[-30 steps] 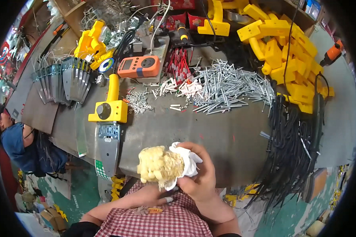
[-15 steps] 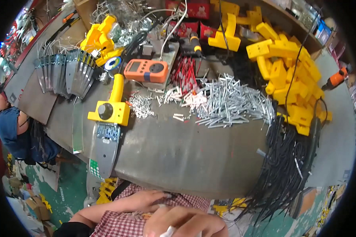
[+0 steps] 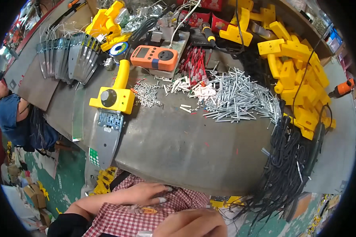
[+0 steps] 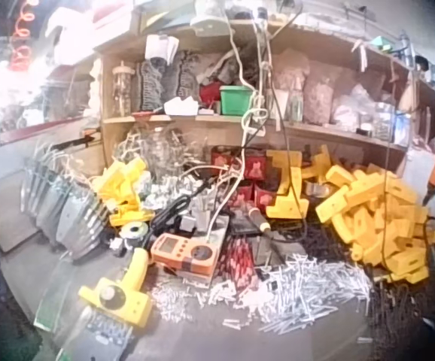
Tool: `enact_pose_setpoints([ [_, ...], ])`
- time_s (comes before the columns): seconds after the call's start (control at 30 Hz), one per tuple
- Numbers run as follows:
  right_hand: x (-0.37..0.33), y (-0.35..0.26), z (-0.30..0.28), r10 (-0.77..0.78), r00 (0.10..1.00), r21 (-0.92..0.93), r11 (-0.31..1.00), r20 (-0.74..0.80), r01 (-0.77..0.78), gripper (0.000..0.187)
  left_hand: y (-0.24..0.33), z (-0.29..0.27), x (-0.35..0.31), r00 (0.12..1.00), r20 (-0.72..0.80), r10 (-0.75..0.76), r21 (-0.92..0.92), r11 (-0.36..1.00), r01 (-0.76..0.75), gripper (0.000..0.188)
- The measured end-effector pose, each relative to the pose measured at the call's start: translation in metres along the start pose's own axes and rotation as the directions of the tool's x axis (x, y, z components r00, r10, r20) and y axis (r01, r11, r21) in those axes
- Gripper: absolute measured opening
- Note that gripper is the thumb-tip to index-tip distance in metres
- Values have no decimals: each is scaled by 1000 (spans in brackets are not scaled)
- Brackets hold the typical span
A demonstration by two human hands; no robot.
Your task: The person is assembling components for a handheld power tool, using an electric screwdriver to fasten parts.
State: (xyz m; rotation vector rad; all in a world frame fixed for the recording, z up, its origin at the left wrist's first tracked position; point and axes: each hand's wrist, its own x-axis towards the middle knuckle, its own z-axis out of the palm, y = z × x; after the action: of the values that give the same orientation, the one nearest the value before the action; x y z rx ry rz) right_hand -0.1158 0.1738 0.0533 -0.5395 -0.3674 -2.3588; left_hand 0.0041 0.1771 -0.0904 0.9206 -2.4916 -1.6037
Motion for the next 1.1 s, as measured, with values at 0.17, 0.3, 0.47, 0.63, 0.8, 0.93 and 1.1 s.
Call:
enact_pose_setpoints([
  [0.17, 35, -45, -11, 609, 774, -469, 742, 172, -480, 9, 2, -8, 2, 999, 41, -30, 1, 1000, 30, 42],
  [0.3, 28, -32, 3, 552, 834, -535, 705, 1, -465, 8, 5, -4, -1, 1000, -8, 13, -3, 1000, -13, 41],
  [0.47, 26, -35, -9, 534, 826, -441, 795, 180, -417, 7, -6, 1, 0, 1000, -19, 22, 1, 1000, -22, 43],
  [0.63, 17, -38, 17, 523, 848, -500, 713, -89, -492, 10, 3, -6, 2, 998, 47, -32, -3, 999, 32, 42],
  [0.8, 29, -36, -8, 574, 809, -473, 752, 127, -460, 10, 1, -7, 1, 999, -51, 16, -24, 1000, -17, 39],
  [0.93, 30, -37, 2, 505, 863, -555, 708, -34, -436, 7, 0, -8, 3, 999, -15, -49, -28, 998, 49, 43],
  [1.1, 32, -42, -11, 537, 823, -412, 802, 184, -431, 6, 6, -8, 1, 996, 21, -87, 9, 996, 87, 42],
])
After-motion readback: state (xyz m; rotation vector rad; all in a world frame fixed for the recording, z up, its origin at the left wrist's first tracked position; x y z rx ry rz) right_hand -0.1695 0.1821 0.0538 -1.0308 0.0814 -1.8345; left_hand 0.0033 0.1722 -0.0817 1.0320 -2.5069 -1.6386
